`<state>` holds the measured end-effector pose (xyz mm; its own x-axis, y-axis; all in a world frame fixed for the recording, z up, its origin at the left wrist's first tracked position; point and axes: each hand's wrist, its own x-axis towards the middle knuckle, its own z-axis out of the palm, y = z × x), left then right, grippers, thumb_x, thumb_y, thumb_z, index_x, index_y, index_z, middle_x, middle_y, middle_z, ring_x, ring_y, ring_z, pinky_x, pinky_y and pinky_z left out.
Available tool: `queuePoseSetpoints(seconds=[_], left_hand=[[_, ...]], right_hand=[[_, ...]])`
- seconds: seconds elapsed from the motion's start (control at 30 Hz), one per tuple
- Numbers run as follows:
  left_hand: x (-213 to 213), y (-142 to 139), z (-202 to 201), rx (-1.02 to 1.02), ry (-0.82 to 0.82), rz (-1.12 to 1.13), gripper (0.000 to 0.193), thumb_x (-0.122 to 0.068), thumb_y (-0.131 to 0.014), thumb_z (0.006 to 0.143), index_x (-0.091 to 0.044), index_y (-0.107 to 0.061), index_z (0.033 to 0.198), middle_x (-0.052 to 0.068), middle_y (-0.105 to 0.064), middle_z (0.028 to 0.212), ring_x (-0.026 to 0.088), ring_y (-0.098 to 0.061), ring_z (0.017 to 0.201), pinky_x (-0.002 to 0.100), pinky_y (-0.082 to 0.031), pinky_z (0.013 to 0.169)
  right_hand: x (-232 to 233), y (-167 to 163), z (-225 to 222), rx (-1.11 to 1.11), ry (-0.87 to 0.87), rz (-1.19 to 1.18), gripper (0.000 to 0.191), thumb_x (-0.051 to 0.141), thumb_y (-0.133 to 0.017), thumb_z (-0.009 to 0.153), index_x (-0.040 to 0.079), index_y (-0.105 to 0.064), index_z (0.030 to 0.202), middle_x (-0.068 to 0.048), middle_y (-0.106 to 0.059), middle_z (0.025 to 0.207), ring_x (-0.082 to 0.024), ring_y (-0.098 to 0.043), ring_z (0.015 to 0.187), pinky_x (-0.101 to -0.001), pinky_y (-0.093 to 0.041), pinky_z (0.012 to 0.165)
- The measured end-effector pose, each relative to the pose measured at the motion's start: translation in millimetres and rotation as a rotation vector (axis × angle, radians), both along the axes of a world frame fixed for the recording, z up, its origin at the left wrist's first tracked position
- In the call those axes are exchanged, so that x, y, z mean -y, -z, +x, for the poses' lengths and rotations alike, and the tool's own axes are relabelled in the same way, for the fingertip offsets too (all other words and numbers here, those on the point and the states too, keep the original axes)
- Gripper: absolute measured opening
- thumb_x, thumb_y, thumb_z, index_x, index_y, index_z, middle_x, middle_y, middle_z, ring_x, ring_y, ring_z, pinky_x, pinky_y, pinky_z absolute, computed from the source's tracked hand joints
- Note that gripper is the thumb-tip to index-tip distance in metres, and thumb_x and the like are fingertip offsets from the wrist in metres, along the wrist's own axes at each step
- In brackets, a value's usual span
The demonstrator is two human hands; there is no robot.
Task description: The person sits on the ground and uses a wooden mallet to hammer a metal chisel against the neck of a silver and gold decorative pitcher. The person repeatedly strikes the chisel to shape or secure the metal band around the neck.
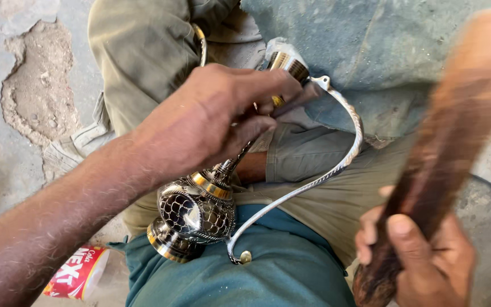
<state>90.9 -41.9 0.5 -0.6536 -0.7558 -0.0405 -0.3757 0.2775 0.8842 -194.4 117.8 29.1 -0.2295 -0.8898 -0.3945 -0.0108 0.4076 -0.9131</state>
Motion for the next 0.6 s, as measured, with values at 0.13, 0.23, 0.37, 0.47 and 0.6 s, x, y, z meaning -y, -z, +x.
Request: queuePoseSetpoints(seconds=[0.13, 0.23, 0.37, 0.47, 0.6], left_hand=[[-5, 11, 13, -0.056, -0.089, -0.137, 0.036, -0.015, -0.073, 0.097, -0.006, -0.055, 0.126, 0.012, -0.071, 0.086, 0.027, -0.074, 0.081, 0.042, -0.057, 0.069], [-8, 21, 16, -0.063, -0.124, -0.089, 0.038, -0.016, -0.072, 0.097, -0.006, -0.054, 0.129, 0.013, -0.071, 0.085, 0.030, -0.073, 0.079, 0.044, -0.056, 0.069], [-7, 22, 14, -0.113, -0.064, -0.148, 0.039, -0.016, -0.068, 0.099, -0.008, -0.055, 0.135, 0.014, -0.072, 0.096, 0.030, -0.074, 0.084, 0.045, -0.056, 0.072], [-3, 19, 14, -0.145, -0.026, -0.168, 0.043, -0.015, -0.067, 0.098, -0.009, -0.055, 0.139, 0.015, -0.073, 0.099, 0.031, -0.073, 0.085, 0.046, -0.055, 0.073], [-1, 17, 12, -0.040, -0.040, -0.059, 0.047, -0.016, -0.070, 0.094, -0.009, -0.055, 0.138, 0.014, -0.073, 0.091, 0.029, -0.073, 0.079, 0.046, -0.054, 0.069]], right_hand=[[12, -4, -12, -0.318, -0.126, -0.110, 0.049, 0.002, -0.066, 0.094, -0.002, -0.049, 0.140, -0.015, -0.067, 0.089, -0.022, -0.069, 0.078, -0.0376, -0.059, 0.076], [26, -3, -19, -0.270, -0.174, -0.142, 0.057, 0.000, -0.069, 0.091, 0.000, -0.046, 0.142, -0.013, -0.067, 0.093, -0.020, -0.072, 0.086, -0.0369, -0.063, 0.085], [46, -6, -22, -0.631, -0.334, -0.055, 0.070, -0.005, -0.077, 0.078, -0.007, -0.050, 0.143, -0.015, -0.070, 0.098, -0.019, -0.071, 0.089, -0.0337, -0.059, 0.082], [54, -10, -17, -0.942, -0.393, -0.052, 0.069, -0.006, -0.081, 0.077, -0.008, -0.058, 0.143, -0.013, -0.072, 0.098, -0.017, -0.070, 0.090, -0.0314, -0.057, 0.081], [60, -17, -12, -0.806, -0.263, -0.100, 0.064, 0.000, -0.079, 0.081, -0.003, -0.060, 0.141, -0.007, -0.071, 0.096, -0.011, -0.067, 0.087, -0.0256, -0.056, 0.080]])
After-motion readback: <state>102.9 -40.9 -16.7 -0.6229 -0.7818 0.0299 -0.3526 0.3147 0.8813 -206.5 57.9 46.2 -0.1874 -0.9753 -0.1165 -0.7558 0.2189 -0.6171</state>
